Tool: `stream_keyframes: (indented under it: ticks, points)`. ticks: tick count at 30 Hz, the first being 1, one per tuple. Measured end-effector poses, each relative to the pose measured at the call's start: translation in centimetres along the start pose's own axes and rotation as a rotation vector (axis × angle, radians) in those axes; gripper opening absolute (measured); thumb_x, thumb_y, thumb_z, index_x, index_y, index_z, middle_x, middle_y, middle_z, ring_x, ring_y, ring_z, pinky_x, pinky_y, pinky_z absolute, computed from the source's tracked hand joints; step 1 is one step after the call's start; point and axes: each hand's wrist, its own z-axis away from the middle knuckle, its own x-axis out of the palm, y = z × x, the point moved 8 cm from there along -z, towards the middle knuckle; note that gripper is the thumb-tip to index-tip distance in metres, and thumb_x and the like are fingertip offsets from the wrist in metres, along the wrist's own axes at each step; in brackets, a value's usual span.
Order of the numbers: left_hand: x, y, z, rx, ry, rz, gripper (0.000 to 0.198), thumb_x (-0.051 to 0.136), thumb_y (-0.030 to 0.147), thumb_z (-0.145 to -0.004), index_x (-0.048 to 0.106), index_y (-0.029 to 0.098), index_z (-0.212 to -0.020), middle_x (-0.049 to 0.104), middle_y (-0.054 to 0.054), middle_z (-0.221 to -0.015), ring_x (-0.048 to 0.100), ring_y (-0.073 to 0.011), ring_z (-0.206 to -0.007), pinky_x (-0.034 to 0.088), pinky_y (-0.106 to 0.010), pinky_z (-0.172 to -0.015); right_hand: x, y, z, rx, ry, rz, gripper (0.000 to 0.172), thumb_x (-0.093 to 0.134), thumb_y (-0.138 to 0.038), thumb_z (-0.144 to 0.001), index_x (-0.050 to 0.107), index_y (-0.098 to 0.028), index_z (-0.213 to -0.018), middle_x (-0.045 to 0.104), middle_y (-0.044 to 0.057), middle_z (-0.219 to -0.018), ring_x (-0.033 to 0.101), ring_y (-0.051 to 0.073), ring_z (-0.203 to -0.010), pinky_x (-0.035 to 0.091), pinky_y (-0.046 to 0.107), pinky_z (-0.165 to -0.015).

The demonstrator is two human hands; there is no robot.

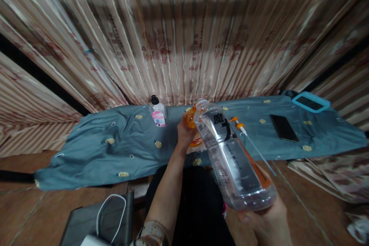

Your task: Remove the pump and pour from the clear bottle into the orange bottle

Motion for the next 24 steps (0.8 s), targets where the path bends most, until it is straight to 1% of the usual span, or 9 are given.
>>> stream_keyframes:
  ticks: [1,2,5,7,9,11,16,20,24]
  points:
    - [0.0,0.1,0.0,0.001,0.002,-0.002,0.049,0.095,0.027,-0.073,0.071,0.025,-0.116,0.087,-0.006,-0.11,0.082,-0.0323,-0.108,0.066,-0.045,-0.1,-0.6,0.0,0.2,0.025,0.11,-0.033,0.094,0.118,-0.051,-0.045,0.085,-0.031,-0.131,0.088,0.008,-0.12,0.088,0.031,-0.101,0.073,0.031,-0.077]
    - [0.0,0.1,0.0,0.0,0.006,-0.004,0.047,0.095,0.026,-0.073,0.071,0.025,-0.114,0.086,-0.005,-0.108,0.082,-0.0318,-0.107,0.066,-0.044,-0.1,-0.7,0.0,0.5,0.061,0.185,-0.057,0.098,0.117,-0.057,-0.043,0.085,-0.03,-0.132,0.088,0.009,-0.121,0.088,0.031,-0.1,0.073,0.031,-0.077]
    - [0.0,0.3,0.0,-0.016,0.019,-0.013,0.043,0.094,0.024,-0.074,0.071,0.025,-0.11,0.086,-0.005,-0.105,0.082,-0.0305,-0.106,0.066,-0.041,-0.098,0.4,-0.2,1.2,0.136,0.26,-0.092,0.104,0.117,-0.059,-0.033,0.085,-0.028,-0.127,0.088,0.008,-0.119,0.086,0.028,-0.099,0.072,0.029,-0.08]
    - [0.0,0.3,0.0,-0.031,0.023,-0.012,0.041,0.094,0.023,-0.075,0.071,0.025,-0.109,0.086,-0.004,-0.105,0.082,-0.0306,-0.106,0.066,-0.039,-0.097,1.0,-0.4,1.4,0.15,0.265,-0.103,0.103,0.118,-0.057,-0.032,0.085,-0.029,-0.126,0.087,0.006,-0.12,0.086,0.025,-0.101,0.07,0.025,-0.083]
    - [0.1,0.4,0.0,-0.042,0.021,0.001,0.04,0.093,0.021,-0.075,0.071,0.024,-0.108,0.086,-0.004,-0.106,0.082,-0.0305,-0.107,0.065,-0.039,-0.097,1.1,-0.6,1.4,0.122,0.257,-0.115,0.1,0.118,-0.055,-0.034,0.085,-0.031,-0.125,0.087,0.005,-0.121,0.085,0.023,-0.101,0.069,0.024,-0.084]
    - [0.1,0.5,0.0,-0.047,0.018,0.017,0.04,0.092,0.019,-0.074,0.071,0.024,-0.107,0.086,-0.004,-0.104,0.081,-0.0303,-0.107,0.065,-0.039,-0.096,1.0,-0.7,1.3,0.094,0.241,-0.122,0.099,0.118,-0.056,-0.035,0.085,-0.031,-0.126,0.087,0.005,-0.121,0.086,0.023,-0.103,0.069,0.024,-0.086]
    - [0.1,0.9,0.2,-0.06,0.005,0.009,0.04,0.093,0.016,-0.072,0.07,0.023,-0.105,0.084,-0.005,-0.1,0.081,-0.0311,-0.106,0.063,-0.038,-0.093,0.6,-0.2,1.4,0.118,0.217,-0.093,0.101,0.118,-0.057,-0.039,0.083,-0.031,-0.13,0.087,0.004,-0.125,0.085,0.023,-0.108,0.069,0.023,-0.088]
    - [0.0,1.0,0.3,-0.072,0.001,0.0,0.04,0.093,0.015,-0.073,0.069,0.024,-0.103,0.085,-0.005,-0.1,0.08,-0.032,-0.106,0.063,-0.038,-0.092,0.5,-0.2,1.4,0.078,0.199,-0.096,0.101,0.118,-0.055,-0.04,0.082,-0.03,-0.131,0.087,0.004,-0.12,0.086,0.023,-0.1,0.07,0.023,-0.081]
    - [0.1,0.9,0.2,-0.067,0.003,0.002,0.042,0.093,0.018,-0.071,0.068,0.025,-0.104,0.085,-0.004,-0.102,0.081,-0.0307,-0.106,0.064,-0.039,-0.094,0.6,-0.3,1.2,0.04,0.171,-0.077,0.096,0.116,-0.057,-0.047,0.083,-0.033,-0.133,0.087,0.004,-0.121,0.086,0.022,-0.099,0.069,0.023,-0.081]
